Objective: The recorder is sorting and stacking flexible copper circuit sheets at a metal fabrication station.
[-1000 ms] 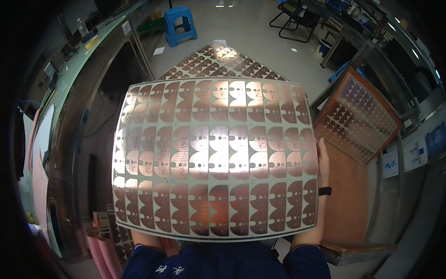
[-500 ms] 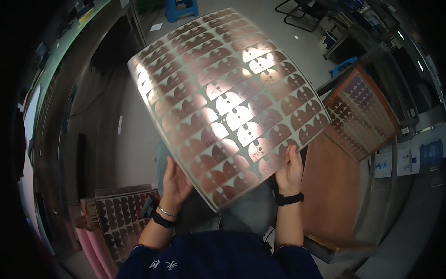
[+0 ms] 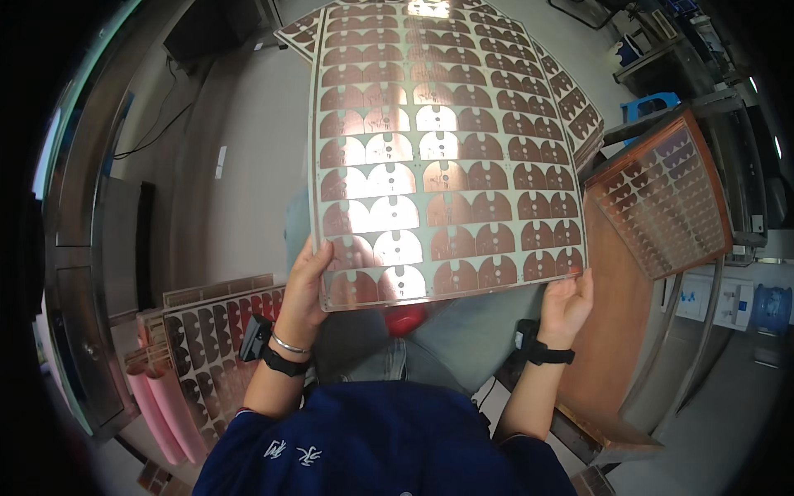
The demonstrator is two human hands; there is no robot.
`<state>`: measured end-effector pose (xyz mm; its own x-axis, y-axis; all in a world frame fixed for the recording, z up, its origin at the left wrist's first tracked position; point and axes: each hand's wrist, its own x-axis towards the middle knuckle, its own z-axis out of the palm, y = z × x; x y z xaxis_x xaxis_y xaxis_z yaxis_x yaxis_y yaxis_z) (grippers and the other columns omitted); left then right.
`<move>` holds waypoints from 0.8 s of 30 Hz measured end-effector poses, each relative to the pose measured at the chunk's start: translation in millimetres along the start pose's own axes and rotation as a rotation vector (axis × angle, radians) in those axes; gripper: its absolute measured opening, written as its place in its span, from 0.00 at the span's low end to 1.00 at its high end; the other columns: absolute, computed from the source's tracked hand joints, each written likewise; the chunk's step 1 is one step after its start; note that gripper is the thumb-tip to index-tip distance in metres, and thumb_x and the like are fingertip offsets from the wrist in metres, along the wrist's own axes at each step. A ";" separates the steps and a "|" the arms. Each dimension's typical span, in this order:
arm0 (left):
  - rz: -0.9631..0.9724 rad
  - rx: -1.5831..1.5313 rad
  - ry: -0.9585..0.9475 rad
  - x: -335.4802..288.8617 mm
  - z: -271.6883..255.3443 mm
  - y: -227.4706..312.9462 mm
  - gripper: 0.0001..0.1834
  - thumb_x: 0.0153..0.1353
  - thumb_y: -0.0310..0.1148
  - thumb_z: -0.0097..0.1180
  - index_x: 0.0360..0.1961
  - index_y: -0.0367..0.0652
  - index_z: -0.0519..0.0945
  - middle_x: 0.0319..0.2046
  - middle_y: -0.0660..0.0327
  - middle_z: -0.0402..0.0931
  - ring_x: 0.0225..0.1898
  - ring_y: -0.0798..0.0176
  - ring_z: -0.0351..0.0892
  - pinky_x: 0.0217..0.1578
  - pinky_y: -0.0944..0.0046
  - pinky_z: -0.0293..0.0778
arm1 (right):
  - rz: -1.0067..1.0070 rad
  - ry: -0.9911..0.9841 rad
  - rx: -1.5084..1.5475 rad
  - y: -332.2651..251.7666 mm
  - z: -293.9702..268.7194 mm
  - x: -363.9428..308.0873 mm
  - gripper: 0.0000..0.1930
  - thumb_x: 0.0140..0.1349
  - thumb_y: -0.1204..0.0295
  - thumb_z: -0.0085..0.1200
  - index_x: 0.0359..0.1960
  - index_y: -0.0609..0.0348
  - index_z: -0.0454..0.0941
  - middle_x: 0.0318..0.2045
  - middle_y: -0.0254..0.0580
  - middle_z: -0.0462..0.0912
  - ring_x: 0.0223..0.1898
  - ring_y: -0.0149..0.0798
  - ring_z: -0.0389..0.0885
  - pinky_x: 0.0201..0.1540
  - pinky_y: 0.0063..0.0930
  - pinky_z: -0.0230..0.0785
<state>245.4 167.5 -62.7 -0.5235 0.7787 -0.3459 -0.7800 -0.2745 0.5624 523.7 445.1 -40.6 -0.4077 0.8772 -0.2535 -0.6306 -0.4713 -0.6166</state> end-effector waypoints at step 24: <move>0.400 0.904 0.422 3.5 -10.4 36.5 0.16 0.69 0.38 0.41 0.33 0.36 0.74 0.25 0.71 0.68 0.28 0.80 0.61 0.29 0.77 0.61 | -0.092 0.099 -0.653 -9.9 71.7 -23.8 0.17 0.68 0.69 0.40 0.50 0.72 0.70 0.42 0.45 0.79 0.39 0.30 0.79 0.44 0.22 0.72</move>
<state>211.5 154.3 -51.2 -0.8959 0.4191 -0.1476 -0.0737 0.1874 0.9795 492.3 422.3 25.0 -0.2893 0.9301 -0.2262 -0.1181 -0.2692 -0.9558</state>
